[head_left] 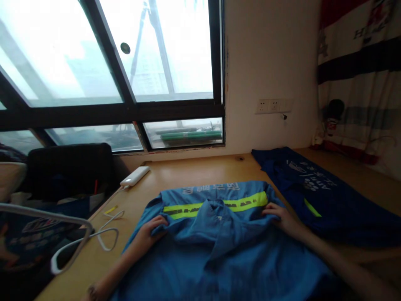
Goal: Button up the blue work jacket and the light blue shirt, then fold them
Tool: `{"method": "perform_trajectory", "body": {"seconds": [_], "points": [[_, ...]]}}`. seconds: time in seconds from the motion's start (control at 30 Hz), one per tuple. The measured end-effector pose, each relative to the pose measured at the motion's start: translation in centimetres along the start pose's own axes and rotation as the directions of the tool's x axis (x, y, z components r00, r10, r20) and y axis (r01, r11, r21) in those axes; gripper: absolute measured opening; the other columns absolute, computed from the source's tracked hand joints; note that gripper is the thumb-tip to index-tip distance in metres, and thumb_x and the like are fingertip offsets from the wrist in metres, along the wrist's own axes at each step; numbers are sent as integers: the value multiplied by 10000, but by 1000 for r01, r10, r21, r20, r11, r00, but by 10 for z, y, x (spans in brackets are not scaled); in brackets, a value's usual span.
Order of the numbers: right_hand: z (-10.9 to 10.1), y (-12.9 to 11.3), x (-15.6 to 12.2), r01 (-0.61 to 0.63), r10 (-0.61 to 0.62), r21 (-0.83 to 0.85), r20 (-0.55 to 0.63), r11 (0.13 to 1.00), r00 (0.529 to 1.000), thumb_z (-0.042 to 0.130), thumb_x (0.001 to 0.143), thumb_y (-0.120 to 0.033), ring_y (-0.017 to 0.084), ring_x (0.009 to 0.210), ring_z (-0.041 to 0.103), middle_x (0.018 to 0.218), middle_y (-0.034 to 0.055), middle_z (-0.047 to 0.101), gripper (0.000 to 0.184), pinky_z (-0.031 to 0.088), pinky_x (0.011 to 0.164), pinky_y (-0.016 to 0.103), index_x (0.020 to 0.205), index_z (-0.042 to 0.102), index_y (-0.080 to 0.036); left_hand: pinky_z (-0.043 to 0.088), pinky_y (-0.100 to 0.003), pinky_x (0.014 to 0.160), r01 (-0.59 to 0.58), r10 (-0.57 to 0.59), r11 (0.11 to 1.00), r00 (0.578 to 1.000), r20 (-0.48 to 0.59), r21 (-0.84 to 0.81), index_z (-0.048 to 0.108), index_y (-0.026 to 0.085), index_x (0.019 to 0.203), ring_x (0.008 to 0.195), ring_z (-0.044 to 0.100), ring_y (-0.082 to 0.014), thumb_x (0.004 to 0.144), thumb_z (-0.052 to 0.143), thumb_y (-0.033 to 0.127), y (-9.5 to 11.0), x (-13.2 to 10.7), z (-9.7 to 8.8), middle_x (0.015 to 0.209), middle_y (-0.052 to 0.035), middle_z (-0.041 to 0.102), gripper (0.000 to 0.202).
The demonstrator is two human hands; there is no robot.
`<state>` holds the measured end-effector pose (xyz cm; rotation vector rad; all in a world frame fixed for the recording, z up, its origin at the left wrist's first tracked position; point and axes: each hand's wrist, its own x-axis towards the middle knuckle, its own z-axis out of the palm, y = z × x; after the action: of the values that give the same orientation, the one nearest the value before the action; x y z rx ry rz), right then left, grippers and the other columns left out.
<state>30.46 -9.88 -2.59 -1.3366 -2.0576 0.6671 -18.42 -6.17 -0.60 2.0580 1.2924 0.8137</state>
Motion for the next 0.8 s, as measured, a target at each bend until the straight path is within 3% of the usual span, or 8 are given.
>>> {"method": "perform_trajectory", "body": {"seconds": [0.07,0.17,0.3,0.4,0.5,0.67,0.8], "points": [[-5,12,30,21,-21,-35,-18,999,1000,503,719,-228,205,920,533,960,56,591,227,394,842,341,888,655,-229,421,-277,790,-10,7,998,999,-52,-66,638,215,660,786,548,-188,614,628,342,-4,29,2,793,-46,601,135],[-11,23,73,-52,40,-124,-92,991,995,505,714,-207,194,904,545,952,50,612,212,394,839,316,858,661,-197,430,-272,778,78,-111,980,977,-182,-181,608,202,549,725,548,-175,485,710,282,-6,65,5,702,-32,601,145],[-13,22,102,-130,107,-307,-90,943,990,526,675,-140,176,917,551,954,38,635,206,374,840,252,819,667,-186,440,-285,759,155,-230,944,941,-247,-290,614,191,555,725,556,-191,407,725,191,0,83,4,673,-24,625,185],[-16,19,98,-104,107,-383,-15,918,994,526,666,-123,174,909,550,901,26,650,197,363,830,246,781,669,-196,440,-263,712,188,-257,946,932,-258,-264,635,187,581,725,556,-200,433,715,193,1,74,-3,661,-23,635,168],[-28,14,86,-77,97,-370,34,926,995,549,661,-167,180,851,561,830,22,657,147,375,786,248,744,670,-184,422,-246,650,198,-227,970,945,-235,-141,652,172,604,681,549,-197,494,701,310,2,55,-14,611,-16,624,182],[-62,-8,63,-92,100,-189,34,978,994,574,661,-287,191,799,558,803,24,654,195,384,737,247,776,672,-164,399,-225,625,219,-256,965,913,-316,-147,656,151,759,694,542,-176,584,614,495,20,18,-28,690,-14,631,387],[-55,-18,30,-100,104,-41,125,994,987,592,646,-398,184,740,543,725,13,626,276,386,663,240,733,657,-145,380,-213,585,300,-297,953,893,-338,-45,636,160,744,632,529,-152,640,545,546,22,-17,-20,627,12,595,410]]}}
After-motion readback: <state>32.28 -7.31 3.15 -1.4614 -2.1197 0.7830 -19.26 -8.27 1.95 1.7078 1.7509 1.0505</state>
